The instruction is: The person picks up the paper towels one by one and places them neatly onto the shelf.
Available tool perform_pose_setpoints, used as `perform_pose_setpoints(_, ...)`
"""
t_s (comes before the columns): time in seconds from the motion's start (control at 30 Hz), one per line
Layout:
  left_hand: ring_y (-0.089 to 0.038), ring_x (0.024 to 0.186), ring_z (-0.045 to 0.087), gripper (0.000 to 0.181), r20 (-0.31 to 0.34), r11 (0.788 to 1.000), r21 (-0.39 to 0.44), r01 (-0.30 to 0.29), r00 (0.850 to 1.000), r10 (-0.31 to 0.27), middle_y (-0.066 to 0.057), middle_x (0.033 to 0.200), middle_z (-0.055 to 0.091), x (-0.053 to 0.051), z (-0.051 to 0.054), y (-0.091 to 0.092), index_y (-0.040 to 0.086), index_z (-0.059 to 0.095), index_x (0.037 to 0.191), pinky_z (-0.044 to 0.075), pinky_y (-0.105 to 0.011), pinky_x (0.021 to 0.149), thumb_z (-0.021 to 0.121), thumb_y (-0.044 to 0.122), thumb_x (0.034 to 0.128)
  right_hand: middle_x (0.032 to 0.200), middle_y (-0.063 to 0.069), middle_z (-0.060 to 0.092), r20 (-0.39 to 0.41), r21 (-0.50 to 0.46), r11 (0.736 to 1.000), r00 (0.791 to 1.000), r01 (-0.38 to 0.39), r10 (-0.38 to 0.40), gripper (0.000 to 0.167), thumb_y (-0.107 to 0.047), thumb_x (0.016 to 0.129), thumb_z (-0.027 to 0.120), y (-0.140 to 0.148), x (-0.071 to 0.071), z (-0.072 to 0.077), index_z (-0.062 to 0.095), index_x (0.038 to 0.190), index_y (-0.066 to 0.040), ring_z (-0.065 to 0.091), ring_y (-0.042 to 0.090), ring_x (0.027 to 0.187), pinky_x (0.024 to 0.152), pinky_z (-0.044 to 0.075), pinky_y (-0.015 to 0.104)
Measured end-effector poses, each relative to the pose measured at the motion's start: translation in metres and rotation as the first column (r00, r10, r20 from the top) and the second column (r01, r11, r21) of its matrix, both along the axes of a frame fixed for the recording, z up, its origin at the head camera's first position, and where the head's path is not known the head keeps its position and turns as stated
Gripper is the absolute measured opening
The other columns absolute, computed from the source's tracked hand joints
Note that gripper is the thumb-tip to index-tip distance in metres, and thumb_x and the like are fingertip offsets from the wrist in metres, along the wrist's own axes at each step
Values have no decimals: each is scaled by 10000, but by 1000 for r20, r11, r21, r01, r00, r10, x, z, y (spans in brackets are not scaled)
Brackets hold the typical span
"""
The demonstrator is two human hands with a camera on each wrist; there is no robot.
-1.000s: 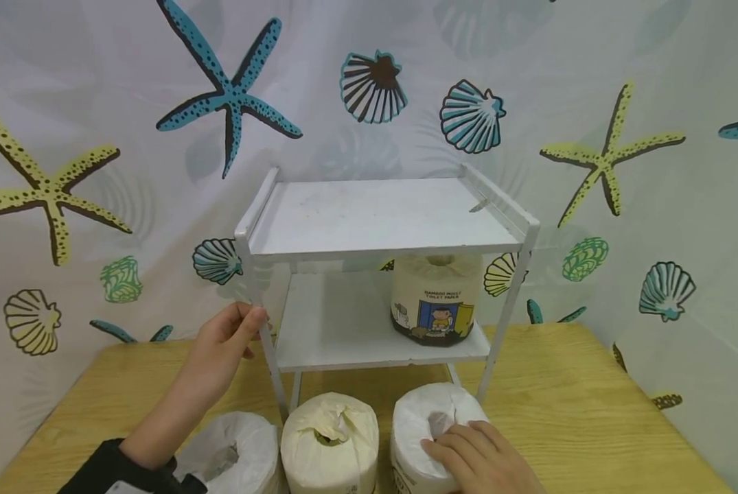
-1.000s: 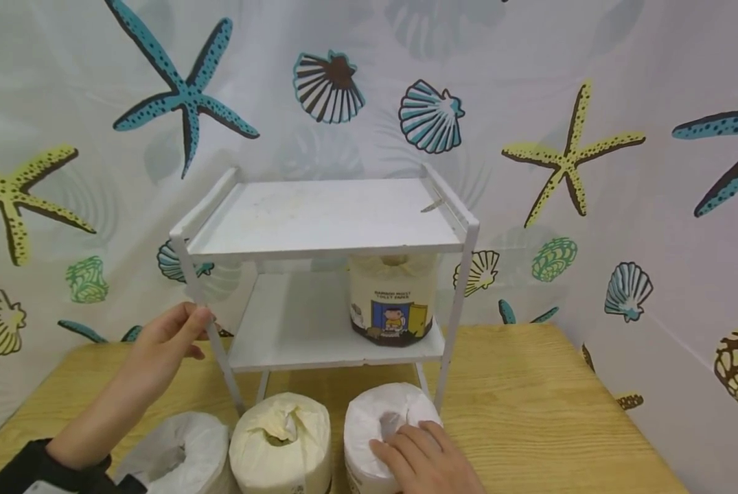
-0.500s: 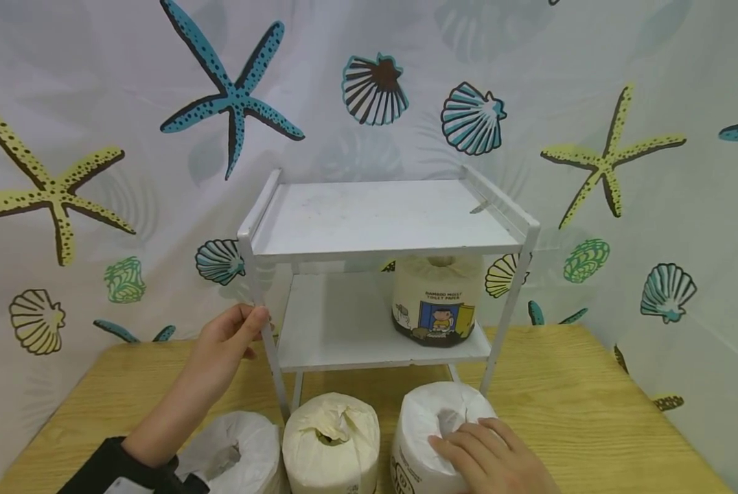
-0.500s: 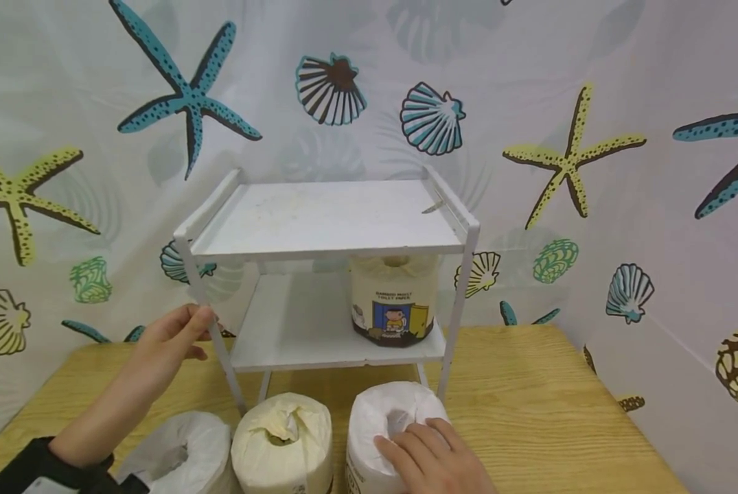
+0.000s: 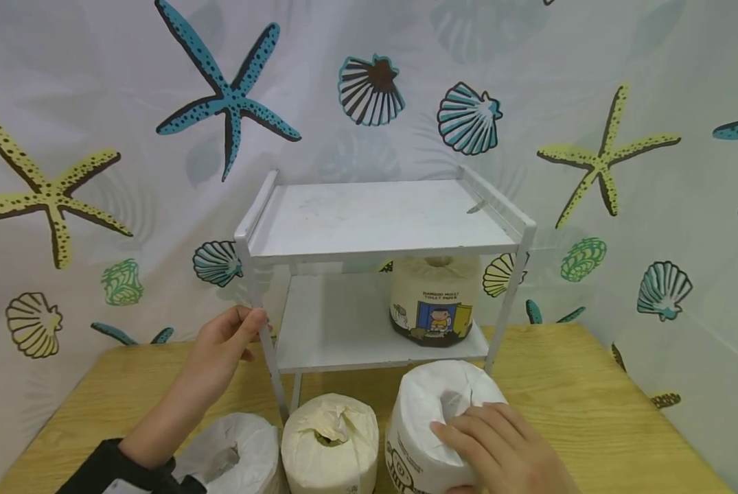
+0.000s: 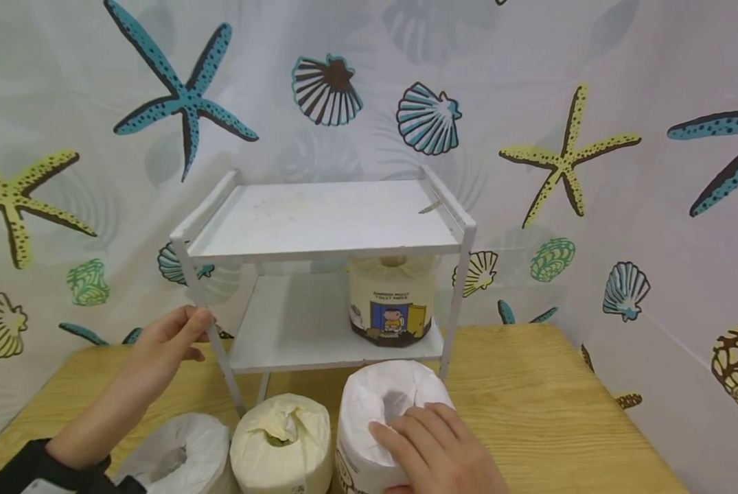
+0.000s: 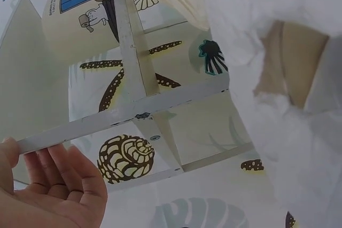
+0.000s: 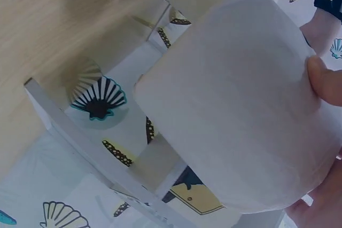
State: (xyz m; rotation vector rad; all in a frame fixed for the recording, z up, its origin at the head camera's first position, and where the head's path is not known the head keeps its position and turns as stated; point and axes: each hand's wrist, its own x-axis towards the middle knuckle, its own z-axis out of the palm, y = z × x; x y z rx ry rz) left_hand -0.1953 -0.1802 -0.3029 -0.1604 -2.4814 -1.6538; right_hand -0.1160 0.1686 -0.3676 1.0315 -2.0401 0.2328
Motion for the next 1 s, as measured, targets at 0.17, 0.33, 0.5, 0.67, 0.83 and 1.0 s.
perform_pose_setpoints(0.17,-140,907,502,340,8,1000,-6,-10,1000,10,-27,918,545,0,-1,-1,-41,592,1093,494,-266,727,484,280,1062,1079,-78,643,111,-41,999,994,-4,9,471,-528,1004,494,-1,5,13,660,1237,-153,582,140,974,1056,286,198)
perform_pose_setpoints(0.33,-136,901,503,345,15,1000,0,-14,1000,14,-29,932,564,-1,-2,0,-35,592,1072,492,-264,730,484,292,1061,1091,-61,644,105,-64,996,992,-62,68,476,-520,994,524,-3,5,26,658,1246,-139,583,149,986,1083,270,196)
perform_pose_setpoints(0.5,-136,896,507,327,-14,1000,5,-12,1000,13,-28,922,567,-2,-1,0,-37,591,1053,494,-268,725,476,269,1065,1057,20,665,-60,-66,978,980,-196,192,443,-433,1018,533,-11,-4,42,672,1201,-55,607,196,961,1076,316,270)
perform_pose_setpoints(0.67,-164,911,516,333,-21,1000,-1,-18,1000,18,-25,919,553,-1,0,1,-39,587,1054,496,-267,726,469,272,1067,1035,59,681,-190,-7,972,954,-237,231,417,-400,1027,524,-21,-13,54,671,1166,-35,625,220,950,966,416,354)
perform_pose_setpoints(0.83,-159,895,520,327,-33,1000,0,-27,999,27,-12,911,561,-1,0,2,-34,576,1002,494,-275,718,465,267,1068,1083,47,677,-158,21,976,963,-216,217,421,-396,1037,496,-30,-14,58,650,1212,-45,617,213,994,924,441,388)
perform_pose_setpoints(1.0,-143,886,515,331,-38,999,-7,-31,999,31,-11,906,557,0,-2,2,-25,573,988,492,-279,717,466,277,1067,1116,45,662,-109,19,979,973,-204,205,432,-347,936,609,-39,-15,64,628,1249,-50,604,222,1016,945,428,387)
